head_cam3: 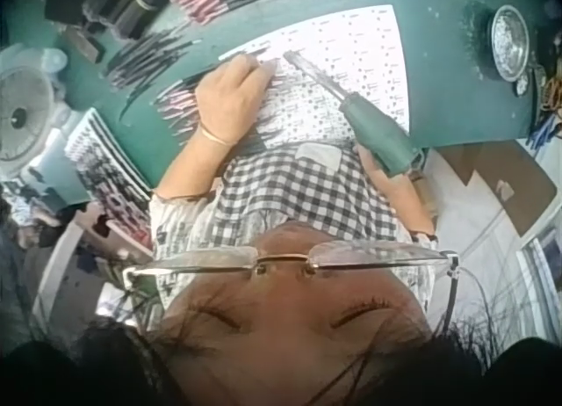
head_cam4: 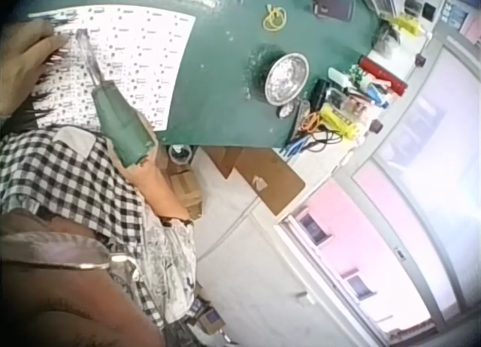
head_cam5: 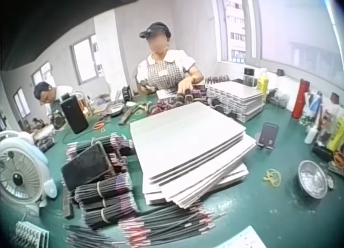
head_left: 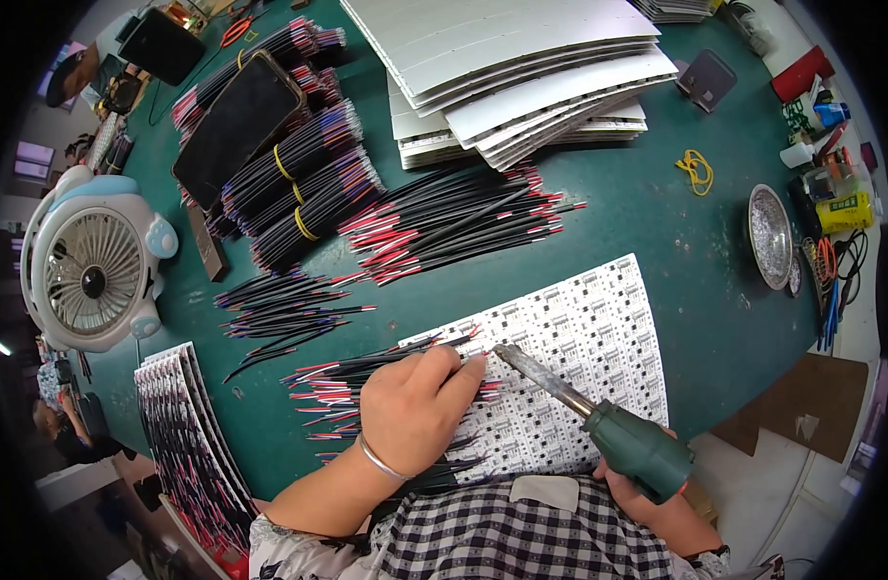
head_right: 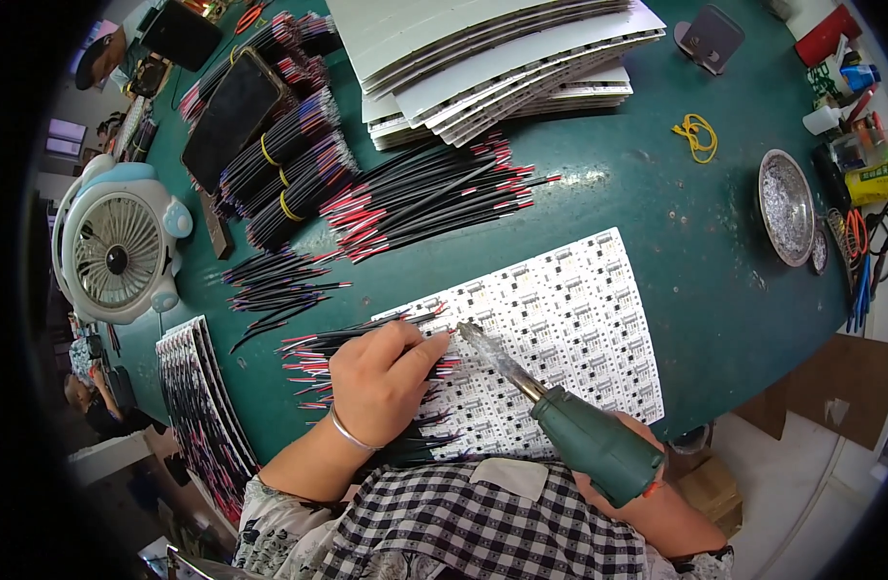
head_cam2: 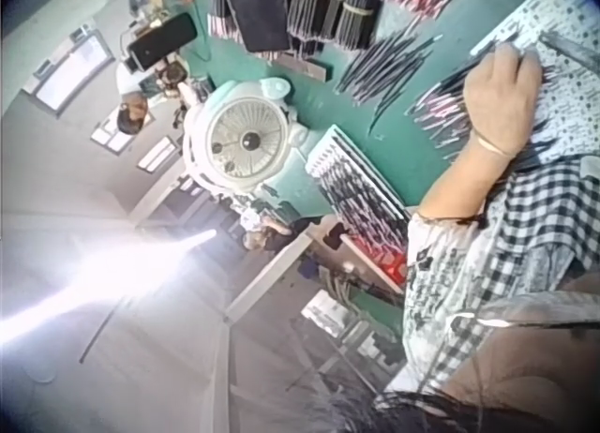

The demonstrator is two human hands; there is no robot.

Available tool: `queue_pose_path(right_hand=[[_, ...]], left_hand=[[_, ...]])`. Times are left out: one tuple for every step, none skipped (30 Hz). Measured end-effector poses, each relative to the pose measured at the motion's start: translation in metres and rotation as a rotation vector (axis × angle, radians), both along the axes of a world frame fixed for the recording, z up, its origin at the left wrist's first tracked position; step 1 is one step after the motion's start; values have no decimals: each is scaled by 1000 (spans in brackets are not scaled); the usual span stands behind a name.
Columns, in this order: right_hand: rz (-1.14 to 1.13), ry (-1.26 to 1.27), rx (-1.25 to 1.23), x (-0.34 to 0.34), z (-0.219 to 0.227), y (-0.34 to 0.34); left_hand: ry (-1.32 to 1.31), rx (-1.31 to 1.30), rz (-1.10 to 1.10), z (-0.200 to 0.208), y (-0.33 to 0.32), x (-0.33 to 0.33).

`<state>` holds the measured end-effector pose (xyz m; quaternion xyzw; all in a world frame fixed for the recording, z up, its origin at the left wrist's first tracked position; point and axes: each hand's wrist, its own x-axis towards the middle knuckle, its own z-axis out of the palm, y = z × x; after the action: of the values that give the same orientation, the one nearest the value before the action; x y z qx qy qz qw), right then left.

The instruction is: The person places wires onto the contact points of a circuit board and solders them in place using a soldering tool.

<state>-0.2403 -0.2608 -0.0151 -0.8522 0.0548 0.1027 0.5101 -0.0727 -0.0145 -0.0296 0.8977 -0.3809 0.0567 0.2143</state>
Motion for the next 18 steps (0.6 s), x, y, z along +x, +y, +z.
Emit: queue_pose_path(right_hand=[[-20, 13, 23, -2, -1, 1], [-20, 14, 23, -2, -2, 1], [-16, -1, 0, -3, -3, 2], [-11, -15, -23, -3, -4, 2], [-10, -15, -23, -3, -3, 2], [6, 14, -19, -2, -2, 2], [21, 44, -15, -1, -1, 1], [22, 44, -16, 0, 0, 1], [114, -69, -136, 3, 1, -1], [206, -184, -255, 5, 2, -2], [206, -184, -255, 7, 3, 0], [140, -145, -185, 9, 5, 3], [76, -107, -115, 10, 6, 6], [76, -107, -114, 10, 8, 7], [44, -124, -154, 10, 10, 8], [10, -140, -195, 10, 11, 8], [9, -140, -195, 9, 10, 8], [23, -130, -179, 8, 9, 7]], left_hand=[[2, -2, 1, -1, 0, 0], [4, -5, 2, -1, 0, 0], [4, -6, 2, -1, 0, 0], [5, -6, 4, -1, 0, 0], [5, -7, 5, -2, 0, -1], [5, -8, 6, -1, 0, -1], [6, -3, 8, -1, 0, -1], [7, 2, 11, -1, 0, -1], [7, 1, 11, 0, 0, 0], [12, 2, 12, 0, -1, 0], [17, 4, 14, 1, -1, 0], [16, 3, 13, 1, -1, 0], [15, 7, 14, 0, -1, 0], [14, 11, 15, 0, -1, 0], [14, 12, 15, 0, -1, 0], [19, 5, 16, 0, -1, 0], [25, -2, 16, 1, -1, 0], [25, -2, 15, 2, -1, 0]])
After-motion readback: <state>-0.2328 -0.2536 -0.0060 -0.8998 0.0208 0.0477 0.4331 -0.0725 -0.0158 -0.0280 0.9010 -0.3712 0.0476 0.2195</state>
